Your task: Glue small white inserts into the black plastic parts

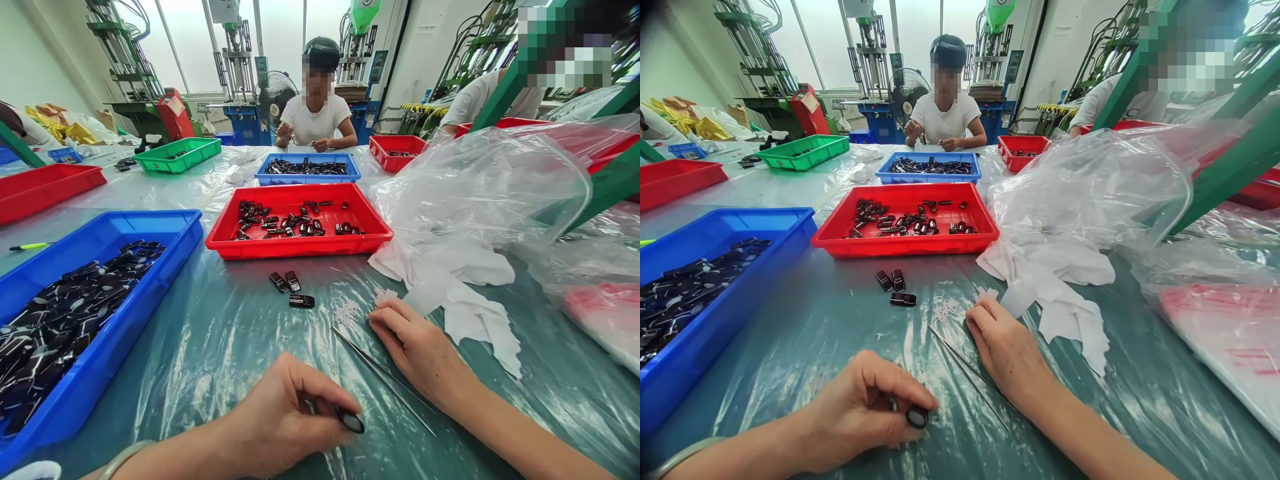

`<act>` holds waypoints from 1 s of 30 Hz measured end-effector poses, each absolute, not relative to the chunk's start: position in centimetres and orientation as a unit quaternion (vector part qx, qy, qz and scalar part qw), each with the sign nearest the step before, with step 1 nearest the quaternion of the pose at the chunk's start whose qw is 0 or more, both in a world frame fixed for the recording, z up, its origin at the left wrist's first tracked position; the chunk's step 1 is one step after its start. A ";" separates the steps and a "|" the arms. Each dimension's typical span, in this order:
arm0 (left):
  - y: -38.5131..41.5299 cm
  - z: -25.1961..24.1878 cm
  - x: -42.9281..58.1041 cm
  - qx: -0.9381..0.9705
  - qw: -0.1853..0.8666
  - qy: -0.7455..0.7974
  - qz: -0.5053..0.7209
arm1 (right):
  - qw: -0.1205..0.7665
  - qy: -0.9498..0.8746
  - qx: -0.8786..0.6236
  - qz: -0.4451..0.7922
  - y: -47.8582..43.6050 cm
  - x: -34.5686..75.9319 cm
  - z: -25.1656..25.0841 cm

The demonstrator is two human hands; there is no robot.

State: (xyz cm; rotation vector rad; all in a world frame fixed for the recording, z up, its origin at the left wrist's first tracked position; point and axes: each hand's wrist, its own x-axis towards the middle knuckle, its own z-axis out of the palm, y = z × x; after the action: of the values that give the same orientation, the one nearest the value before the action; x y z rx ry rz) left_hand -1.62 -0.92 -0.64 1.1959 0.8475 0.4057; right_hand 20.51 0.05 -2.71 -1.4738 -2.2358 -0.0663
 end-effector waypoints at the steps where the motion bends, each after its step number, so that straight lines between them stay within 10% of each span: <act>1: -0.9 -0.6 -1.6 0.545 0.721 0.389 0.178 | 0.228 -0.812 -0.537 -0.031 0.0 20.5 -2.8; 14: -1.0 -0.3 -1.7 0.577 0.690 0.420 0.121 | 0.284 -0.796 -0.530 -0.073 -0.8 20.5 -2.5; 30: -0.8 0.0 -1.4 0.557 0.696 0.434 0.132 | 0.387 -0.709 -0.507 0.301 -2.1 19.0 0.4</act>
State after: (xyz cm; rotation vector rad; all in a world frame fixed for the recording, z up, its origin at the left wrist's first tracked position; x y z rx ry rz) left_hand -1.43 -0.76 -0.01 1.2431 0.9678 0.2949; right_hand 18.95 -2.09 0.42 -1.2906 -1.8046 0.7667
